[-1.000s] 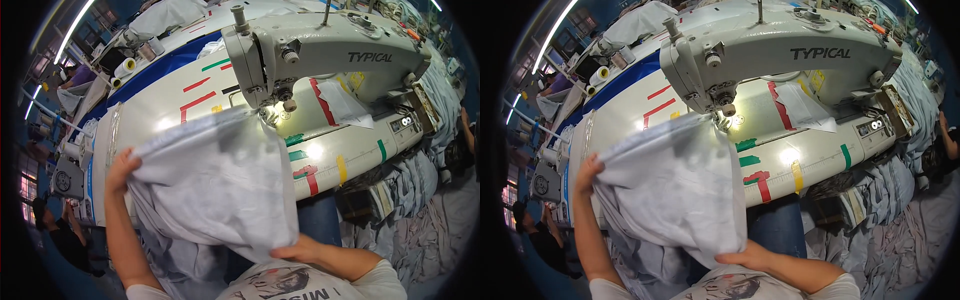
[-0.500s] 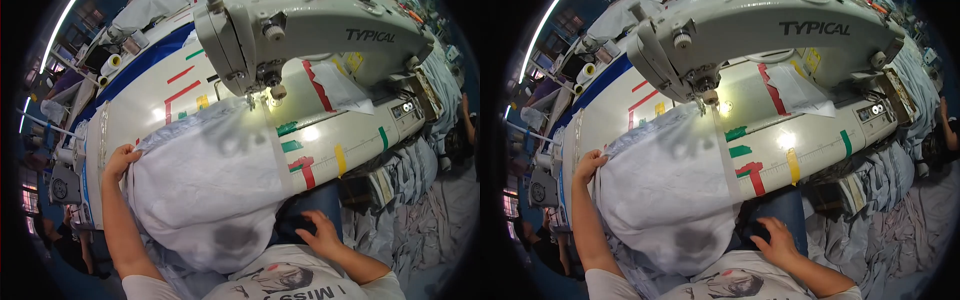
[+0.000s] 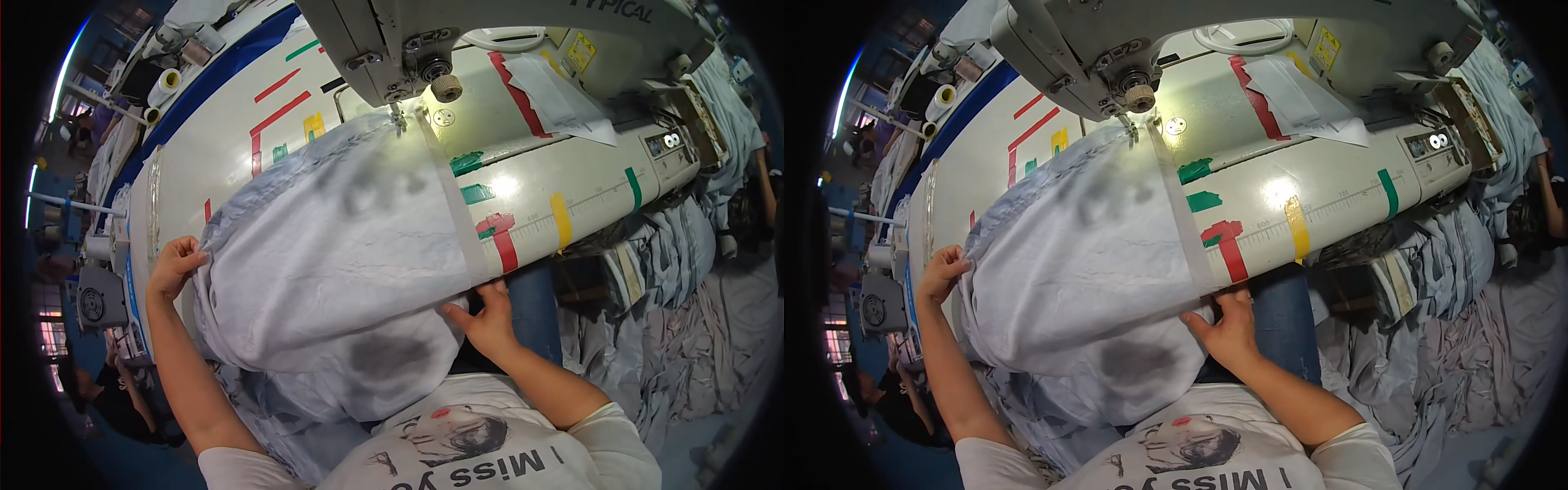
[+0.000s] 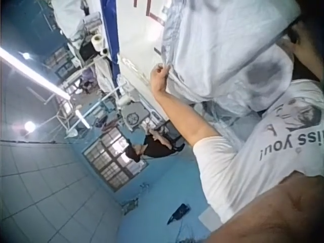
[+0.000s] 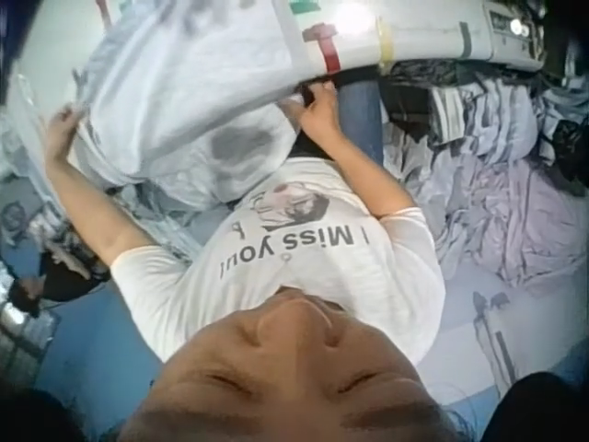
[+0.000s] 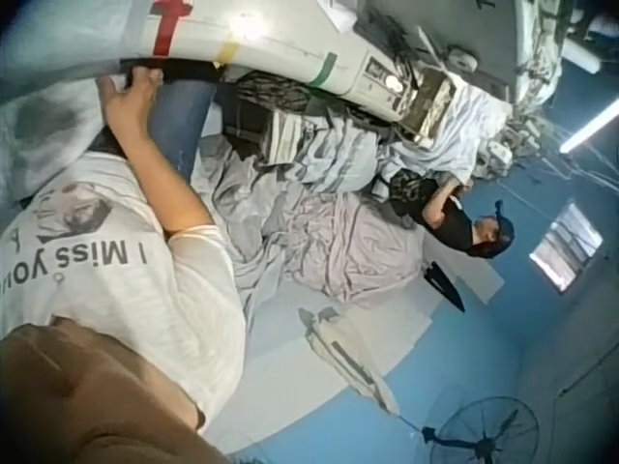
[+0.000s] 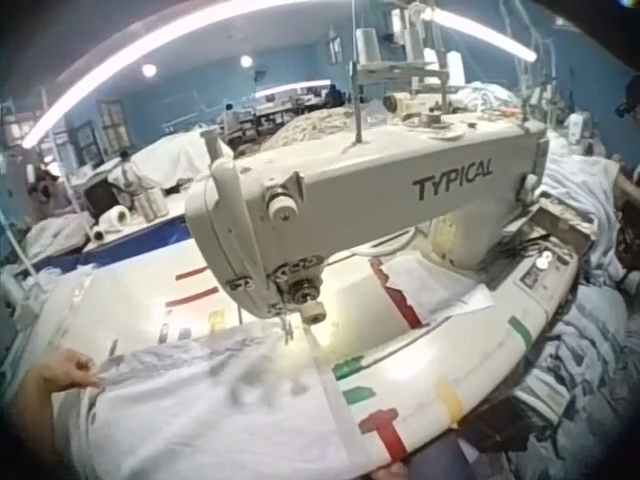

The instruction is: The recorder is using an industrial sewing machine to sew the edges of white fabric to create pillowcases.

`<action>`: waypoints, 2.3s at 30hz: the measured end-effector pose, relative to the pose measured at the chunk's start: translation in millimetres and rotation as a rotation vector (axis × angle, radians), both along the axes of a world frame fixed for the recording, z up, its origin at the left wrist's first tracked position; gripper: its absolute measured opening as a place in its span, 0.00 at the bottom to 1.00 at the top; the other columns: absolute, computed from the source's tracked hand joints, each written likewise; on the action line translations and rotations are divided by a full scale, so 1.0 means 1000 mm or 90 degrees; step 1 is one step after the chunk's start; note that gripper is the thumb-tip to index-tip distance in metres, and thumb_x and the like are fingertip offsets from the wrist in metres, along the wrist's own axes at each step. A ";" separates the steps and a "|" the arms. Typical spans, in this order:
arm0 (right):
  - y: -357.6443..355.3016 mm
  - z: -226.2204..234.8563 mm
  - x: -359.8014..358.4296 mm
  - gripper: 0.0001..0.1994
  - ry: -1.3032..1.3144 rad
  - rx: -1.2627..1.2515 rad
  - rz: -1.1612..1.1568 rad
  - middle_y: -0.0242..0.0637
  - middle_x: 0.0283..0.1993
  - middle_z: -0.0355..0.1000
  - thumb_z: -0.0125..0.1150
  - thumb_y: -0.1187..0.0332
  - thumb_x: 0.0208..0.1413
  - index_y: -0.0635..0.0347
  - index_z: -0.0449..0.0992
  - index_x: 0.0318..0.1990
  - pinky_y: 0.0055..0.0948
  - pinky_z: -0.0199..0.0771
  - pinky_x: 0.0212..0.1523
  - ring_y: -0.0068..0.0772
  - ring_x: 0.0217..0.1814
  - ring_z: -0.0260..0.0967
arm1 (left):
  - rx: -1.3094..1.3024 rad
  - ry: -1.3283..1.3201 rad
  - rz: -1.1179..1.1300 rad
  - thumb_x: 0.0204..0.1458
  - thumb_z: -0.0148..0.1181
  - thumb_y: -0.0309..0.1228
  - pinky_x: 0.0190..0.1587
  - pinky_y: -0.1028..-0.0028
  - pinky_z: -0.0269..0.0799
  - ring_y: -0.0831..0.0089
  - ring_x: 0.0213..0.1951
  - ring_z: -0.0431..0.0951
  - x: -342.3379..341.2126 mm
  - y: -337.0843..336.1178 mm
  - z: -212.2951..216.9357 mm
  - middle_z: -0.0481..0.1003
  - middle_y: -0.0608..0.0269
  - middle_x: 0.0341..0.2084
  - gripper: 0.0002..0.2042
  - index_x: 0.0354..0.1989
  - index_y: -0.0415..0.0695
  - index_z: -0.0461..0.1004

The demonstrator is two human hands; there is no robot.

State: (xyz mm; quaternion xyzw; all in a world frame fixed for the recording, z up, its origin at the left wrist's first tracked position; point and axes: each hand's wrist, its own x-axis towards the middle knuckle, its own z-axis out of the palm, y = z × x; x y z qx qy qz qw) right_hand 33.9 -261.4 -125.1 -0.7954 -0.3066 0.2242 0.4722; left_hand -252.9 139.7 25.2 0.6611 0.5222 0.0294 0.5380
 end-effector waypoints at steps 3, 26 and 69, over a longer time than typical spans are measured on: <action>-0.006 -0.006 -0.003 0.16 0.124 0.055 0.099 0.41 0.38 0.71 0.73 0.66 0.40 0.61 0.79 0.37 0.31 0.67 0.42 0.37 0.41 0.68 | -0.036 -0.053 -0.016 0.48 0.64 0.25 0.26 0.83 0.63 0.86 0.21 0.69 -0.015 -0.004 -0.002 0.72 0.75 0.21 0.07 0.28 0.46 0.70; -0.099 0.046 -0.002 0.11 0.781 0.077 0.294 0.33 0.41 0.77 0.58 0.72 0.59 0.68 0.78 0.46 0.16 0.69 0.44 0.16 0.42 0.70 | 0.788 0.310 0.020 0.57 0.50 0.33 0.38 0.55 0.68 0.45 0.36 0.74 0.085 0.048 -0.013 0.75 0.46 0.31 0.08 0.35 0.41 0.67; 0.067 0.135 0.123 0.23 -0.335 0.179 0.174 0.43 0.36 0.76 0.64 0.79 0.46 0.68 0.68 0.52 0.27 0.74 0.31 0.35 0.32 0.76 | 0.626 -0.106 -0.606 0.49 0.61 0.44 0.64 0.47 0.48 0.54 0.64 0.57 0.252 -0.110 -0.033 0.60 0.55 0.60 0.23 0.52 0.49 0.68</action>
